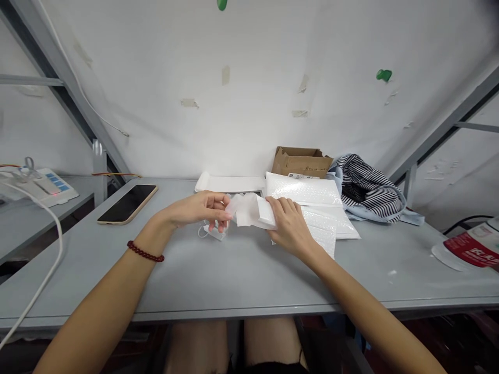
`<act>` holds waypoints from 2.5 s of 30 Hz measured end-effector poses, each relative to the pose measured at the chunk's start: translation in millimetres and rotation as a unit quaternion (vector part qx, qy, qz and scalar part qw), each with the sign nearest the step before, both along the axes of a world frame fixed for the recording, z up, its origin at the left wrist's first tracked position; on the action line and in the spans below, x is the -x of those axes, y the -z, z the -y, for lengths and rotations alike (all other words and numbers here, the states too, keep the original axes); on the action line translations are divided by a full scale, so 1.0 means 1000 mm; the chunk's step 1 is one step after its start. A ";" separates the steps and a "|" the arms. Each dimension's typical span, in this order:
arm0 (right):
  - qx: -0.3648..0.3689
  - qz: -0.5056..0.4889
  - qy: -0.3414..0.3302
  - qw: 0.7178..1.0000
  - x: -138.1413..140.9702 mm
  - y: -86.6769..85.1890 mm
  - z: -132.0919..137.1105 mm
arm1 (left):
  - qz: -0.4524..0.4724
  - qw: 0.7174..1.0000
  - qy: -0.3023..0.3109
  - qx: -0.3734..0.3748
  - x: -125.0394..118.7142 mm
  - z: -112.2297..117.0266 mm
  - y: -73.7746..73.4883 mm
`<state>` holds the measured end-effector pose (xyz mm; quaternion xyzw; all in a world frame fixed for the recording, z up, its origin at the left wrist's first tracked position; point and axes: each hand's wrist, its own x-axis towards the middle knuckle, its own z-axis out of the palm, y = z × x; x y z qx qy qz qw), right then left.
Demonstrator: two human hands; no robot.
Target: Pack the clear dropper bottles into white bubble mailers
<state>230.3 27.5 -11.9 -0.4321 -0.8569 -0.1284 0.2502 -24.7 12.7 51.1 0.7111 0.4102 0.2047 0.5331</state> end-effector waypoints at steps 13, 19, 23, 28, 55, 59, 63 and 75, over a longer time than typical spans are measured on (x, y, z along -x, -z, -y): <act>0.001 0.026 -0.007 1.000 0.003 0.001 0.002 | -0.081 0.918 -0.130 -0.366 -0.032 0.004 0.023; 0.002 0.022 -0.016 1.000 0.005 0.002 0.003 | -0.058 0.851 -0.097 -0.512 -0.055 0.010 0.040; 0.001 0.003 -0.026 1.000 0.004 0.002 0.004 | 0.000 0.878 -0.127 -0.462 -0.065 0.013 0.045; -0.002 -0.022 -0.050 0.999 0.003 0.001 0.005 | 0.067 0.951 -0.129 -0.273 -0.063 0.013 0.044; 0.020 0.001 0.019 1.000 -0.003 -0.005 0.000 | -0.114 0.987 -0.029 -0.112 0.004 0.001 0.016; 0.027 0.024 0.015 0.999 -0.001 -0.003 0.002 | 0.086 0.973 -0.147 -0.156 -0.007 0.006 0.009; 0.024 0.012 0.000 1.000 0.002 -0.002 0.005 | 0.102 0.962 -0.191 -0.166 -0.024 0.006 0.022; 0.019 0.019 -0.038 0.999 0.010 0.002 0.011 | 0.090 0.942 -0.204 -0.253 -0.066 0.016 0.055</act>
